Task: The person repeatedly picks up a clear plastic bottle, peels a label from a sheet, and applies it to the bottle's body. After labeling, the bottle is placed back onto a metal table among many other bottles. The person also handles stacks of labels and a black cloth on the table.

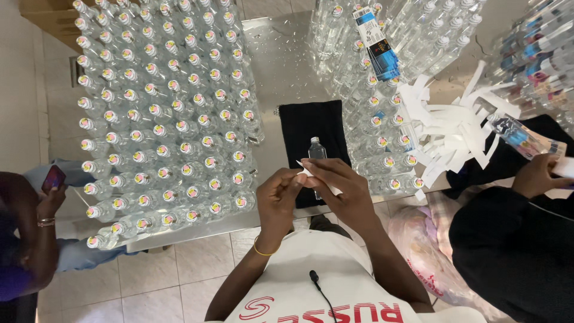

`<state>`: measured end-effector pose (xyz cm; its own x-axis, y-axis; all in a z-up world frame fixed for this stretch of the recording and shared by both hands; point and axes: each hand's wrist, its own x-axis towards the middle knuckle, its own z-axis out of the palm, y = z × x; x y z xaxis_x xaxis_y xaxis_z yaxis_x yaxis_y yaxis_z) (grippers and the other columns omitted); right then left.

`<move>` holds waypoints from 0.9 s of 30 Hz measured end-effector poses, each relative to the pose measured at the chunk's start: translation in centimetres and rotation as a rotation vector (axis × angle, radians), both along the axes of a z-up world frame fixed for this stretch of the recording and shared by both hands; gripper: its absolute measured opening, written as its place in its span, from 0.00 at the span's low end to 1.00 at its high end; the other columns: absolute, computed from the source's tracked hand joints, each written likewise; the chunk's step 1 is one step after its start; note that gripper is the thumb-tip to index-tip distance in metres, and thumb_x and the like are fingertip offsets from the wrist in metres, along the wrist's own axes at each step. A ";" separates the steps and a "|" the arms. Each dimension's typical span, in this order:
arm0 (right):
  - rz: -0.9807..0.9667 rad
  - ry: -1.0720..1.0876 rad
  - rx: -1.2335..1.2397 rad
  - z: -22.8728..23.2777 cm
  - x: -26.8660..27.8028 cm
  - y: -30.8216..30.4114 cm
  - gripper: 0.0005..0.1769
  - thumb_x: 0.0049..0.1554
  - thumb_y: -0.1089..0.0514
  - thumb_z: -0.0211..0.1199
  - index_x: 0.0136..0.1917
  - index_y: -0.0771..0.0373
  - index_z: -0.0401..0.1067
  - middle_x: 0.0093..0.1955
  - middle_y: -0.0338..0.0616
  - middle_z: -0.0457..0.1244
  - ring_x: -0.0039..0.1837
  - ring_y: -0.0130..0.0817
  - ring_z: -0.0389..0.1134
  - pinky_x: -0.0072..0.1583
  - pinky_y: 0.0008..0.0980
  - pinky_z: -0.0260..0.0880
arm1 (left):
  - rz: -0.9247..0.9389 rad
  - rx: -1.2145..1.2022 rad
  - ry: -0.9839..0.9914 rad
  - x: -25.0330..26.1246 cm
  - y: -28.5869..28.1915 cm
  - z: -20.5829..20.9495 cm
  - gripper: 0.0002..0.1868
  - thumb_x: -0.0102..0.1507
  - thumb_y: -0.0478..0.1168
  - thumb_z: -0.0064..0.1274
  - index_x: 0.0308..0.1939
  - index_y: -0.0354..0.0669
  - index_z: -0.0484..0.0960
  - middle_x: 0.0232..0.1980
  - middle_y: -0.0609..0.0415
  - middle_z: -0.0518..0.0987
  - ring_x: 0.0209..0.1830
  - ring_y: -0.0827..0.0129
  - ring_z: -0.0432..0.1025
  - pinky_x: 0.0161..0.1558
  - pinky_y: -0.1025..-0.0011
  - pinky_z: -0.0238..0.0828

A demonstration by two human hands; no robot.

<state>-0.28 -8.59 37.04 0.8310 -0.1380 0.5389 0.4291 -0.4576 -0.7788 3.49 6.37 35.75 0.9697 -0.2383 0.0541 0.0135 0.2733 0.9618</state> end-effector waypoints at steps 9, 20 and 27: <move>-0.097 0.239 0.442 -2.7 -0.5 -0.5 0.13 0.66 0.62 0.68 0.62 0.69 0.82 0.56 0.58 0.74 0.58 0.43 0.76 0.57 0.44 0.78 | -0.061 0.092 -0.040 -0.1 -0.8 -2.4 0.05 0.73 0.35 0.58 0.47 0.38 0.88 0.34 0.47 0.87 0.36 0.69 0.81 0.46 0.66 0.81; -0.300 0.215 1.188 -8.1 1.4 -6.3 0.09 0.72 0.59 0.59 0.64 0.61 0.70 0.61 0.45 0.70 0.63 0.38 0.76 0.68 0.38 0.81 | -0.223 0.129 0.152 -0.2 -0.2 -7.9 0.26 0.66 0.40 0.70 0.65 0.38 0.78 0.49 0.40 0.86 0.53 0.59 0.81 0.57 0.60 0.77; -0.490 0.181 1.027 -6.7 -0.1 -4.6 0.13 0.71 0.60 0.62 0.66 0.56 0.62 0.65 0.37 0.62 0.69 0.30 0.69 0.71 0.34 0.77 | -0.001 -0.048 0.262 0.9 0.6 -7.6 0.08 0.72 0.37 0.61 0.51 0.37 0.86 0.40 0.46 0.85 0.45 0.64 0.84 0.56 0.61 0.83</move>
